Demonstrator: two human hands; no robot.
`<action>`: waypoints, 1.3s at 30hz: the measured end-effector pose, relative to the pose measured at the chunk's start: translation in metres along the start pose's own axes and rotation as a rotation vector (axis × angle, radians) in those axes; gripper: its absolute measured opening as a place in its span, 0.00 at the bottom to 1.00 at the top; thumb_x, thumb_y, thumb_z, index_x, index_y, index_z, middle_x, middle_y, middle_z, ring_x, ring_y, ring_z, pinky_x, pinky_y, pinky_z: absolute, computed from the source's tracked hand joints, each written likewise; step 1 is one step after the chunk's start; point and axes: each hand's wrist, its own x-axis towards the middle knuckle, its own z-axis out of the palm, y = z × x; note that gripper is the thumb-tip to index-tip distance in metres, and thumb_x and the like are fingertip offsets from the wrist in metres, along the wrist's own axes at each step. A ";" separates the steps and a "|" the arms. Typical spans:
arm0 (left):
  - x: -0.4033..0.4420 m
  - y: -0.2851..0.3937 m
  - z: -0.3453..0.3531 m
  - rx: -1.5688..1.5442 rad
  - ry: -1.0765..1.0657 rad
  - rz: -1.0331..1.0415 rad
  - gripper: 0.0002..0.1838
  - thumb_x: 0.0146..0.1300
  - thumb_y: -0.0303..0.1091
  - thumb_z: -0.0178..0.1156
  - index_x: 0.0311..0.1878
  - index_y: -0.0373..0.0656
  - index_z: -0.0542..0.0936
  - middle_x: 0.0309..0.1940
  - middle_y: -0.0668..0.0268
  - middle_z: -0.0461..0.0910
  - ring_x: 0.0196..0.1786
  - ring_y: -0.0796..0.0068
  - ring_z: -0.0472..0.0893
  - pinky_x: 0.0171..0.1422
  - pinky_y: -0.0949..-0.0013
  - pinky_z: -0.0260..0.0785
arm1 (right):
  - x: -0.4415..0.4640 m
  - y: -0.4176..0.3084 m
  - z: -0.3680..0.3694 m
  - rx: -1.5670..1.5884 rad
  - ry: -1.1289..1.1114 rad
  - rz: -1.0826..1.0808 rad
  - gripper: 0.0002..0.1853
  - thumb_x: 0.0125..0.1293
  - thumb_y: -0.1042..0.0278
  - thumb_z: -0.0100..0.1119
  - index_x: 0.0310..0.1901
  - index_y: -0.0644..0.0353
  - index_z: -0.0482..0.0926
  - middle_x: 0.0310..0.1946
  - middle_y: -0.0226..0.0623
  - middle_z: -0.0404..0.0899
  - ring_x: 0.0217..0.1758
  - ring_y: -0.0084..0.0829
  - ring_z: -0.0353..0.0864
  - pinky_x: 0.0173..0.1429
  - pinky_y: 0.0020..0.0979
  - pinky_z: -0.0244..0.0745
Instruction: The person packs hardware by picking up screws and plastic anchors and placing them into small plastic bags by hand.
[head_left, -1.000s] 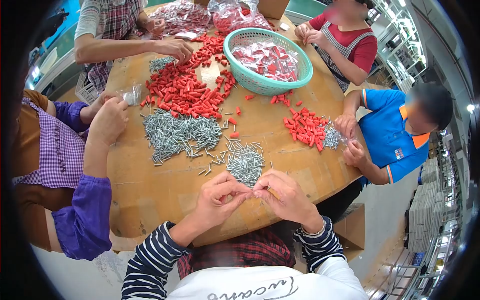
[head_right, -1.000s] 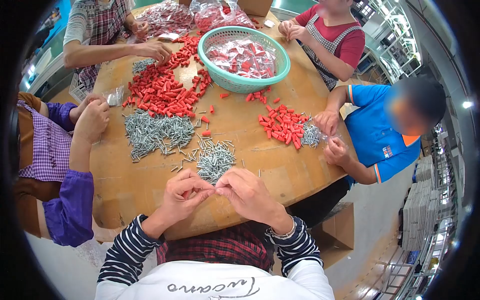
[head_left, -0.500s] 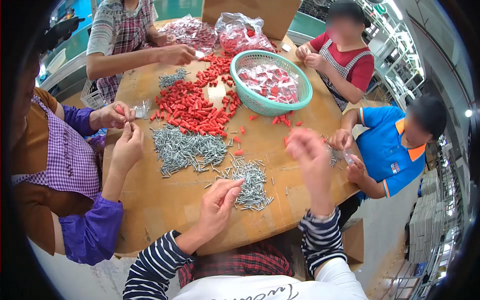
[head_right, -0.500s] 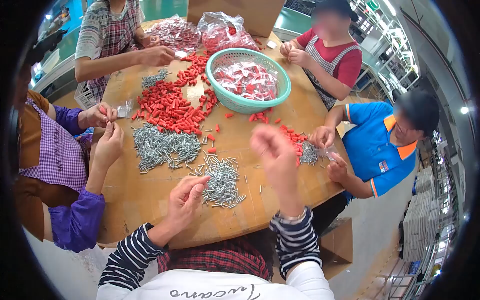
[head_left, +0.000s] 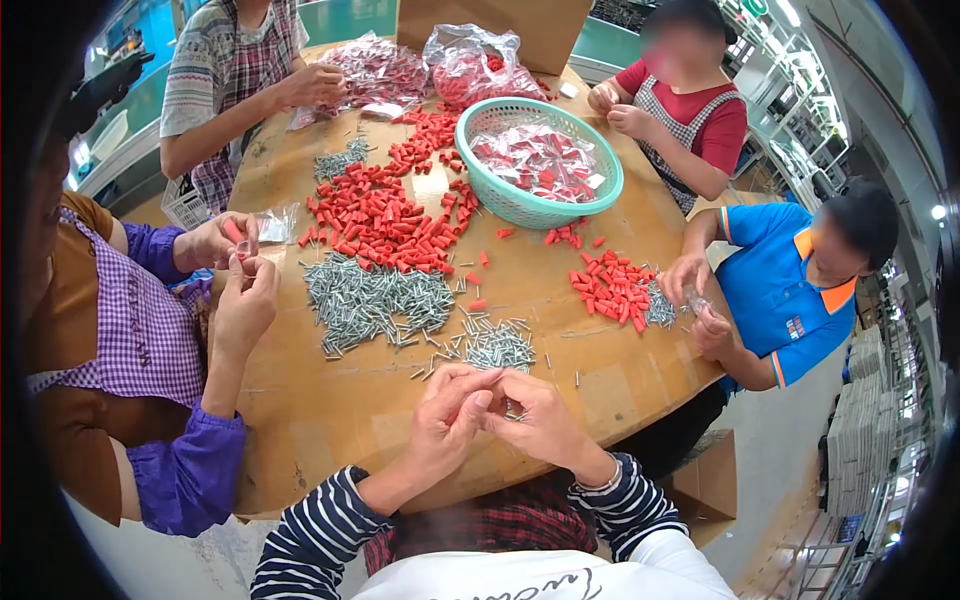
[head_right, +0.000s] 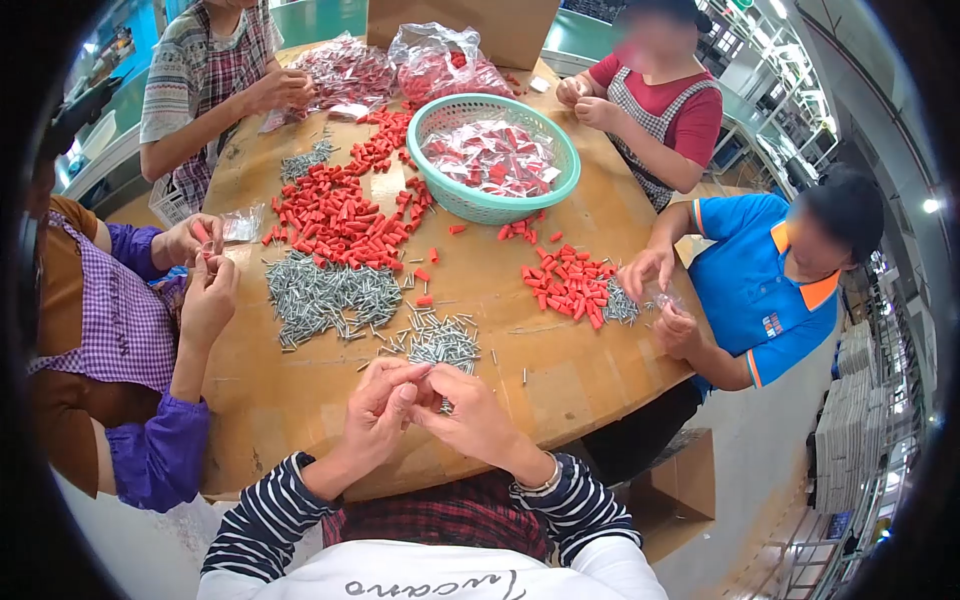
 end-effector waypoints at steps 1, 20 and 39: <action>0.000 -0.001 0.000 0.009 -0.011 0.010 0.14 0.72 0.30 0.57 0.57 0.40 0.81 0.48 0.62 0.72 0.49 0.75 0.74 0.50 0.74 0.70 | -0.001 -0.001 0.001 0.011 0.001 0.036 0.09 0.62 0.71 0.67 0.38 0.67 0.79 0.32 0.40 0.77 0.33 0.33 0.78 0.36 0.32 0.74; -0.001 0.002 0.004 -0.123 -0.025 -0.189 0.07 0.68 0.23 0.61 0.47 0.34 0.83 0.36 0.66 0.78 0.38 0.82 0.77 0.40 0.79 0.70 | -0.018 0.018 -0.008 0.339 0.224 0.075 0.08 0.65 0.79 0.62 0.44 0.65 0.75 0.41 0.35 0.76 0.45 0.20 0.75 0.52 0.25 0.72; 0.003 -0.003 -0.004 0.170 -0.065 0.056 0.03 0.59 0.23 0.67 0.37 0.41 0.86 0.31 0.66 0.81 0.35 0.75 0.78 0.37 0.71 0.69 | -0.020 0.003 -0.020 0.068 0.167 0.134 0.05 0.64 0.73 0.62 0.37 0.65 0.80 0.34 0.38 0.83 0.40 0.30 0.83 0.46 0.29 0.76</action>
